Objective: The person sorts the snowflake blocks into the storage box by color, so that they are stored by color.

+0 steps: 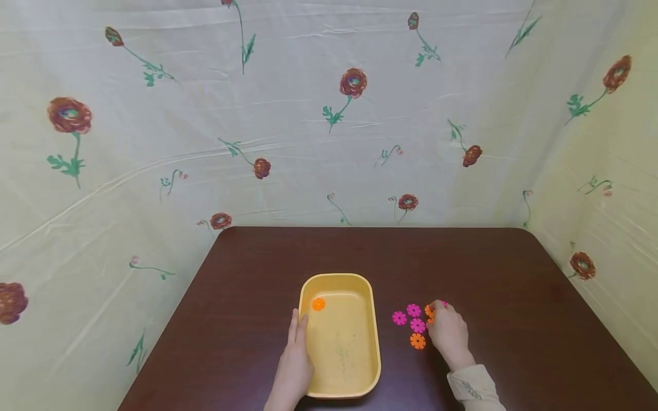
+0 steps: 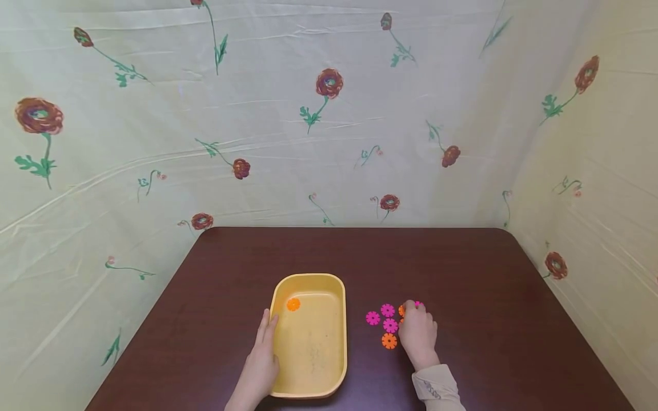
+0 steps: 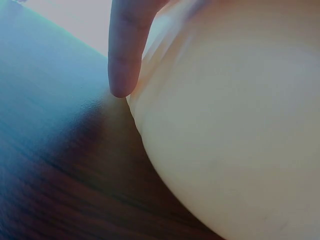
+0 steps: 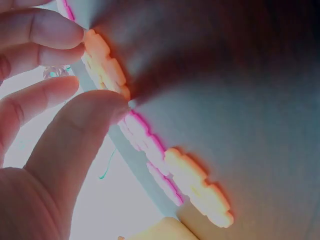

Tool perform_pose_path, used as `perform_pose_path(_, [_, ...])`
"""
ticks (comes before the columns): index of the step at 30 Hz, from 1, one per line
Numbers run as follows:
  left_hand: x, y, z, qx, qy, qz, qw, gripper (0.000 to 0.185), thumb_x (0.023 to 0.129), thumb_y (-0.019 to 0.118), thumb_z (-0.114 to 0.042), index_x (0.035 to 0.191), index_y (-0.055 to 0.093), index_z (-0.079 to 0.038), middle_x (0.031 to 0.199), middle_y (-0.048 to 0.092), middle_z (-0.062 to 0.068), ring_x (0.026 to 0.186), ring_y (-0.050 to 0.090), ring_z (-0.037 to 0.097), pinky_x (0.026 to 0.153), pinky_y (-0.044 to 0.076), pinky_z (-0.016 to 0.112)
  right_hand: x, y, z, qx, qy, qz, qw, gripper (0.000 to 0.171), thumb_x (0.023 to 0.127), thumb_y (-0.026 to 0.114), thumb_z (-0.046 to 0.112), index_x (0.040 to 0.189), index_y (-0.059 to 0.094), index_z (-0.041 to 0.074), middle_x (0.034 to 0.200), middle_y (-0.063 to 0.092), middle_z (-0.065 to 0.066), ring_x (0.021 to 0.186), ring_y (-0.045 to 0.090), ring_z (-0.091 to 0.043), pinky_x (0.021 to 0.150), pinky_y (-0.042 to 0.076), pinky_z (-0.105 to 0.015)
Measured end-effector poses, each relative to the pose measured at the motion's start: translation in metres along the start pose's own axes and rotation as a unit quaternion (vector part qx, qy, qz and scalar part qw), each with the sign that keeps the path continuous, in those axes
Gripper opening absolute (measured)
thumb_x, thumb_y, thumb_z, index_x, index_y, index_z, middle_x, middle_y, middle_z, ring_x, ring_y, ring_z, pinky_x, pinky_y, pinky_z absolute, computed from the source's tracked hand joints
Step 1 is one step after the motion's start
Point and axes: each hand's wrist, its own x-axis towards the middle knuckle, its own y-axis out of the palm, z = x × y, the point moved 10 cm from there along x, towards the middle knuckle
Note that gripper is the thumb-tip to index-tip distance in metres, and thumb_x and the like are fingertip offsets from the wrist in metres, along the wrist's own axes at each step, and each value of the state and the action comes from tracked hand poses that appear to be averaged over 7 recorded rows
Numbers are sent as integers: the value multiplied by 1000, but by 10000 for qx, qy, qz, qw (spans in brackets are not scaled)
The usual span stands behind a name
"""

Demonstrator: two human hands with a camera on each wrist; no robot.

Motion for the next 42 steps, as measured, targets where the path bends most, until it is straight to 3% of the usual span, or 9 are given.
perform_pose_path(11, [-7,-4,-6,43,-26,-11,10000,67,72,43,19,137,36,2,149,20,17,61,54,22,47,40,28,-3,2,-8,359,336,421,9979,38,69,72,-2,102,53,-5,92,45,-26,69,51,-32,69,49,-49])
perform_pose_path(17, [-10,-5,-8,48,-92,-5,9999,68,71,44,19,137,36,2,149,19,17,58,52,20,46,39,28,-2,1,-6,382,215,608,9972,26,70,73,-1,90,58,-5,78,58,-15,65,52,-25,64,50,-41])
perform_pose_path(22, [-13,-7,-11,51,-91,-25,9999,67,71,44,19,136,36,2,148,20,17,59,53,21,47,40,28,-4,2,-8,598,272,847,9942,16,71,72,-2,82,61,-5,72,59,-11,60,52,-21,58,51,-37])
perform_pose_path(28, [-17,-8,-14,46,-123,-6,9999,67,71,43,19,136,36,2,149,20,17,61,54,22,48,40,28,-2,-6,-2,719,76,760,9945,12,71,72,0,79,64,-4,72,61,-11,60,53,-19,59,51,-36])
perform_pose_path(36, [-21,-9,-18,72,-137,-45,9999,67,71,44,19,135,37,3,148,21,17,60,53,21,47,40,28,3,-22,17,1264,37,709,9894,9,79,67,3,86,69,-2,80,66,-12,61,56,-16,59,52,-32])
perform_pose_path(42, [-24,-10,-21,19,-168,-38,9998,67,70,43,20,135,37,3,148,21,17,61,54,22,47,39,28,7,-33,32,1485,-149,519,9874,10,79,68,6,87,71,0,77,67,-9,56,50,-15,50,45,-26])
